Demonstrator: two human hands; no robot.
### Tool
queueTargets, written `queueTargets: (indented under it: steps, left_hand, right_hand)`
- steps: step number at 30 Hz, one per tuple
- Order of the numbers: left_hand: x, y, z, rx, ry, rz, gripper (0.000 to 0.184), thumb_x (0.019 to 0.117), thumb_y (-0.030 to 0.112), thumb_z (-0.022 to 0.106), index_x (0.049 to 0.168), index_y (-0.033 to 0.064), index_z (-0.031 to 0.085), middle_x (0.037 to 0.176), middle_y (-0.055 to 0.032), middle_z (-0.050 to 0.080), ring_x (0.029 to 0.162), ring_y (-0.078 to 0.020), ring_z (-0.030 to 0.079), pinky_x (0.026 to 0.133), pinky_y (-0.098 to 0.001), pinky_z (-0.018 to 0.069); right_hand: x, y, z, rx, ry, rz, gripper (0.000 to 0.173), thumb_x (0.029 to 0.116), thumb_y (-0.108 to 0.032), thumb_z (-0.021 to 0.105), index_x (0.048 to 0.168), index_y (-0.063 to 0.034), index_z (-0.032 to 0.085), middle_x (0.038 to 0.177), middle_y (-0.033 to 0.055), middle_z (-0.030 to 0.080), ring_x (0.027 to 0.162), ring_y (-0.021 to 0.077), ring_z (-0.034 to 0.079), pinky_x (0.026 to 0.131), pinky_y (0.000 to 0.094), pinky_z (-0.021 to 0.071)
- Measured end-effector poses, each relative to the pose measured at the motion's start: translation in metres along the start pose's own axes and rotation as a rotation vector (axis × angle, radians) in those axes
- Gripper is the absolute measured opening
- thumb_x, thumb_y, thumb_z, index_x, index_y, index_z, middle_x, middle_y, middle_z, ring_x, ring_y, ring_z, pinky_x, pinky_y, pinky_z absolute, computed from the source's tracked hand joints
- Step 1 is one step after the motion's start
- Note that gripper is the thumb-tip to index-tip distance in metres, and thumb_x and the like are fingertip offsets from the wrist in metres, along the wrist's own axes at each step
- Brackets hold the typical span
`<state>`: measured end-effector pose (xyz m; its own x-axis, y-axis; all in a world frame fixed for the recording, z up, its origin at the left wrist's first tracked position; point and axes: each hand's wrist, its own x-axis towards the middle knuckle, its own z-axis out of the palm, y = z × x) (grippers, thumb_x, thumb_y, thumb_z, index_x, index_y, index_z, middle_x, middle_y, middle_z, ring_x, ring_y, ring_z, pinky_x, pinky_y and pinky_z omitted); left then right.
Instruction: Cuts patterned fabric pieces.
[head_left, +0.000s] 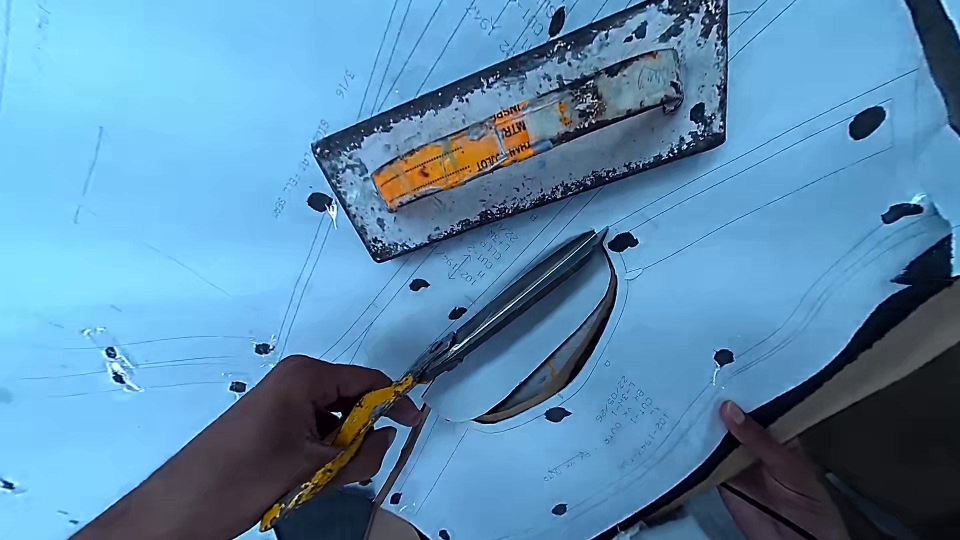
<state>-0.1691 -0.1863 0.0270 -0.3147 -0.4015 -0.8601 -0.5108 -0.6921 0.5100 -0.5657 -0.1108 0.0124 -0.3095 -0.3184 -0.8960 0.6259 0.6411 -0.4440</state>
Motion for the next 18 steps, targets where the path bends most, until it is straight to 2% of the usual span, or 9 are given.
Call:
queueTargets:
  steps: [7, 10, 12, 14, 15, 16, 18]
  left_hand:
    - [0.006, 0.012, -0.03, -0.043, -0.09, -0.111, 0.023, 0.08, 0.011, 0.072, 0.102, 0.0129, 0.078, 0.084, -0.0004, 0.078, 0.058, -0.0067, 0.069, 0.049, -0.0188, 0.0556]
    - [0.009, 0.015, -0.037, -0.09, -0.12, -0.149, 0.022, 0.0794, 0.007, 0.072, 0.1, 0.0107, 0.077, 0.087, -0.0024, 0.079, 0.06, -0.009, 0.072, 0.051, -0.0199, 0.0574]
    - [0.012, 0.013, -0.04, -0.09, -0.132, -0.14, 0.019, 0.0795, 0.009, 0.074, 0.098, 0.0106, 0.077, 0.087, -0.0015, 0.079, 0.063, -0.0098, 0.073, 0.054, -0.021, 0.0595]
    - [0.013, 0.012, -0.046, -0.004, -0.153, -0.089, 0.016, 0.0815, 0.013, 0.074, 0.097, 0.0081, 0.076, 0.086, 0.0007, 0.078, 0.068, -0.0055, 0.072, 0.058, -0.0186, 0.0586]
    - [0.014, 0.01, -0.05, 0.068, -0.166, -0.035, 0.019, 0.0844, 0.021, 0.075, 0.096, 0.0066, 0.076, 0.085, 0.0014, 0.076, 0.068, -0.0018, 0.07, 0.058, -0.0162, 0.0559]
    - [0.015, 0.012, -0.053, 0.151, -0.169, 0.014, 0.023, 0.0862, 0.025, 0.074, 0.095, 0.004, 0.076, 0.082, -0.0002, 0.075, 0.068, -0.0002, 0.068, 0.058, -0.0156, 0.0537]
    - [0.015, 0.028, -0.055, 0.323, -0.188, 0.038, 0.027, 0.0871, 0.021, 0.072, 0.097, -0.0044, 0.074, 0.078, -0.009, 0.071, 0.066, -0.0065, 0.064, 0.06, -0.0232, 0.0503]
  right_hand:
    - [-0.002, -0.001, 0.002, -0.006, 0.026, 0.017, 0.038, 0.0812, -0.001, 0.078, 0.114, -0.0064, 0.059, 0.097, 0.0096, 0.076, 0.086, 0.0165, 0.077, 0.075, 0.0351, 0.0659]
    - [-0.003, -0.001, 0.005, 0.007, 0.037, 0.012, 0.038, 0.0808, 0.001, 0.078, 0.113, -0.0061, 0.059, 0.095, 0.0093, 0.076, 0.084, 0.0165, 0.077, 0.074, 0.0345, 0.066]
    - [-0.004, -0.001, 0.006, 0.014, 0.039, 0.017, 0.037, 0.0814, 0.002, 0.077, 0.113, -0.0049, 0.058, 0.095, 0.01, 0.076, 0.084, 0.0169, 0.077, 0.075, 0.0345, 0.066]
    - [-0.005, -0.002, 0.008, 0.012, 0.042, 0.027, 0.032, 0.0848, 0.005, 0.072, 0.112, -0.0046, 0.057, 0.094, 0.0096, 0.077, 0.083, 0.0165, 0.077, 0.075, 0.0341, 0.0659]
    - [-0.005, -0.002, 0.008, 0.007, 0.044, 0.027, 0.029, 0.0863, 0.006, 0.07, 0.111, -0.0045, 0.058, 0.093, 0.0092, 0.077, 0.083, 0.0161, 0.077, 0.075, 0.0338, 0.0658]
    - [-0.006, -0.003, 0.008, 0.005, 0.044, 0.028, 0.027, 0.0871, 0.006, 0.068, 0.11, -0.0043, 0.059, 0.093, 0.009, 0.077, 0.083, 0.016, 0.077, 0.075, 0.0336, 0.0658]
    - [-0.006, -0.003, 0.007, 0.015, 0.035, 0.028, 0.025, 0.0862, 0.007, 0.071, 0.107, -0.0043, 0.062, 0.092, 0.0093, 0.078, 0.082, 0.016, 0.077, 0.075, 0.0335, 0.0658]
